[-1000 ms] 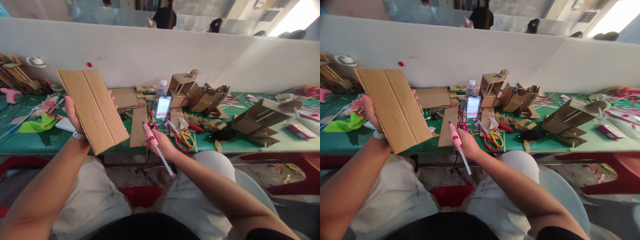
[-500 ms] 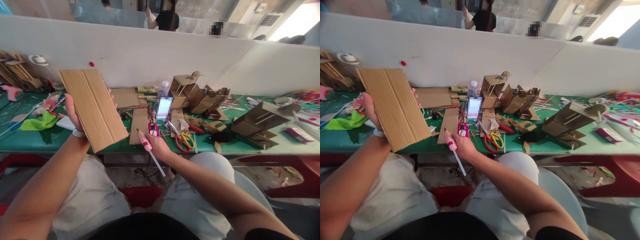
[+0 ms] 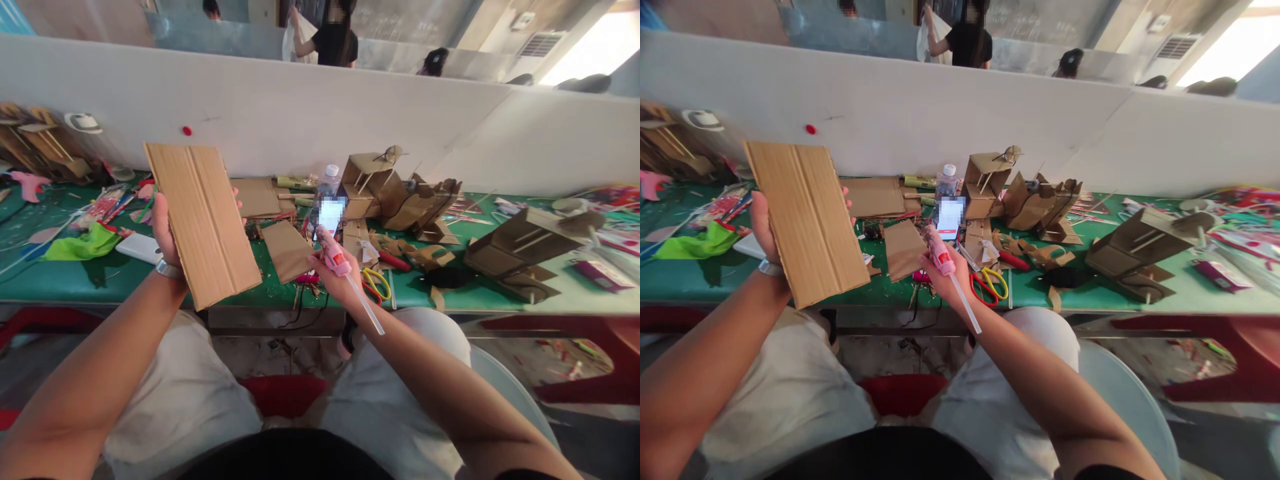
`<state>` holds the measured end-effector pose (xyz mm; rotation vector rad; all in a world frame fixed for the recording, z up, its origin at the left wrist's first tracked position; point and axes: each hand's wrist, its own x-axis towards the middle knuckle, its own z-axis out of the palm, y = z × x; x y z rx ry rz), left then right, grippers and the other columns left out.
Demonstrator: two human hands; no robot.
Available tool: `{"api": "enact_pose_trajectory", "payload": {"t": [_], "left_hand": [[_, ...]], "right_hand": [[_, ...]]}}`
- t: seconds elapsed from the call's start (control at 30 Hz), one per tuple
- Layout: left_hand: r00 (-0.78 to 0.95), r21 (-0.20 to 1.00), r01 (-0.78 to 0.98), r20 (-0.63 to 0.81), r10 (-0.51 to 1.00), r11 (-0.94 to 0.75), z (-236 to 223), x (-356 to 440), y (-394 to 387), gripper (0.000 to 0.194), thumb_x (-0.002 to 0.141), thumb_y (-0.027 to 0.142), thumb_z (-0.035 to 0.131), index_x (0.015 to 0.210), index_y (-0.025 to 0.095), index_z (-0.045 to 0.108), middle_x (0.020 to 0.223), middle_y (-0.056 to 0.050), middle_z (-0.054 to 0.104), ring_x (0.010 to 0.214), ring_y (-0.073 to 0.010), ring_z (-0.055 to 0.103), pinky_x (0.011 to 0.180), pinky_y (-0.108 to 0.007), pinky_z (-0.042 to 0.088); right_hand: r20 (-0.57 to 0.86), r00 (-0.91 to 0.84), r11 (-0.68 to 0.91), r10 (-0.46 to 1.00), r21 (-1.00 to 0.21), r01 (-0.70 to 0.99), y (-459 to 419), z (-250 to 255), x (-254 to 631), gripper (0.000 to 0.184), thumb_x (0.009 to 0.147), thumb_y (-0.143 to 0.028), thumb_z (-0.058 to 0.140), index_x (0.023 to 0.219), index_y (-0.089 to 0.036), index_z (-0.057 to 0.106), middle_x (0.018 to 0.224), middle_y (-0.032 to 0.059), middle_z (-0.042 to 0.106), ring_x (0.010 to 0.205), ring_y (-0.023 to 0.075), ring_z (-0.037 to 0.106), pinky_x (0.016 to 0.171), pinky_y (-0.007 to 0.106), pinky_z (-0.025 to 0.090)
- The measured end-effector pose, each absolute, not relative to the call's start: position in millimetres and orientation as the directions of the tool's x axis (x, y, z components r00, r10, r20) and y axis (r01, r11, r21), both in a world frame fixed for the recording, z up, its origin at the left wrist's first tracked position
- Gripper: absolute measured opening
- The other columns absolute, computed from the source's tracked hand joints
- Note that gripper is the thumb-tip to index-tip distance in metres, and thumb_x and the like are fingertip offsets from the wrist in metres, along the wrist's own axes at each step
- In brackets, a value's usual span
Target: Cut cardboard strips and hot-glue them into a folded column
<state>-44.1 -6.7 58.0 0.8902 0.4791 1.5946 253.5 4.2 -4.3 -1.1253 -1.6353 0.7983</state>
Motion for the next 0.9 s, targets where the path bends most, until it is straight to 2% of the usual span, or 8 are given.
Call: {"api": "enact_pose_trajectory", "payload": {"t": [0.1,0.23,0.33,0.43,0.57,0.7,0.8,0.9], "left_hand": [[-0.016,0.75,-0.621,0.277,0.961,-0.226,54,-43,-4,0.088,0.094,0.078,0.032,0.146,0.011,0.057,0.14,-0.016,0.069,0.122,-0.0353,0.065,0.087,-0.046,0.064],[-0.02,0.733,-0.65,0.246,0.969,-0.199,46,-42,-1,0.084,0.095,0.076,0.037,0.143,0.011,0.059,0.136,-0.016,0.072,0.12,-0.0362,0.067,0.087,-0.046,0.063],[0.01,0.733,-0.668,0.182,0.983,-0.129,40,-36,-1,0.086,0.09,0.08,0.042,0.14,0.012,0.062,0.128,-0.016,0.076,0.109,-0.0363,0.072,0.083,-0.046,0.063],[0.044,0.738,-0.673,0.108,0.993,-0.05,36,-25,-4,0.087,0.088,0.082,0.042,0.136,0.013,0.065,0.118,-0.015,0.079,0.094,-0.0335,0.076,0.075,-0.043,0.064],[0.056,0.717,-0.698,0.053,0.997,0.001,32,-12,-7,0.086,0.089,0.082,0.037,0.132,0.013,0.067,0.112,-0.015,0.08,0.089,-0.0325,0.078,0.075,-0.045,0.065],[0.033,0.717,-0.697,0.037,0.999,-0.004,28,-9,-5,0.085,0.087,0.083,0.042,0.13,0.015,0.069,0.109,-0.015,0.08,0.096,-0.0351,0.078,0.079,-0.047,0.065],[-0.028,0.714,-0.699,0.034,0.999,-0.044,27,-10,-4,0.074,0.09,0.077,0.046,0.131,0.02,0.07,0.11,-0.01,0.081,0.108,-0.0362,0.076,0.092,-0.049,0.062],[-0.091,0.697,-0.714,-0.004,0.996,-0.062,27,-10,-3,0.07,0.093,0.073,0.046,0.131,0.02,0.07,0.11,-0.008,0.082,0.11,-0.0355,0.076,0.096,-0.048,0.061]], "right_hand": [[0.334,-0.084,0.344,0.939,-0.901,0.266,6,3,258,0.032,0.08,-0.033,0.074,0.109,-0.019,0.071,0.086,0.0037,0.074,0.073,0.0183,0.066,0.073,0.034,0.057],[0.398,-0.025,0.39,0.917,-0.883,0.26,3,12,263,0.051,0.079,-0.032,0.075,0.128,-0.019,0.067,0.098,0.0067,0.078,0.078,0.0204,0.069,0.076,0.037,0.06],[0.451,0.0,0.431,0.893,-0.854,0.292,0,17,265,0.063,0.079,-0.032,0.075,0.139,-0.021,0.062,0.109,0.0078,0.078,0.079,0.02,0.069,0.078,0.039,0.061],[0.475,-0.023,0.455,0.88,-0.828,0.327,-3,21,266,0.056,0.081,-0.031,0.074,0.135,-0.021,0.065,0.114,0.0079,0.077,0.074,0.0177,0.065,0.076,0.038,0.061],[0.468,-0.053,0.457,0.882,-0.824,0.334,-6,20,267,0.052,0.081,-0.03,0.074,0.132,-0.021,0.067,0.11,0.0069,0.077,0.073,0.0178,0.064,0.076,0.038,0.061],[0.45,-0.117,0.464,0.885,-0.834,0.298,-8,12,265,0.056,0.081,-0.028,0.076,0.136,-0.023,0.066,0.114,0.007,0.076,0.078,0.0192,0.065,0.08,0.04,0.059],[0.439,-0.143,0.462,0.887,-0.845,0.268,-10,7,262,0.05,0.082,-0.028,0.075,0.131,-0.023,0.068,0.114,0.0073,0.076,0.082,0.0212,0.068,0.082,0.041,0.06],[0.45,-0.146,0.473,0.881,-0.843,0.256,-13,6,261,0.043,0.083,-0.027,0.074,0.126,-0.023,0.07,0.114,0.0078,0.077,0.091,0.0246,0.072,0.088,0.044,0.061]]}}
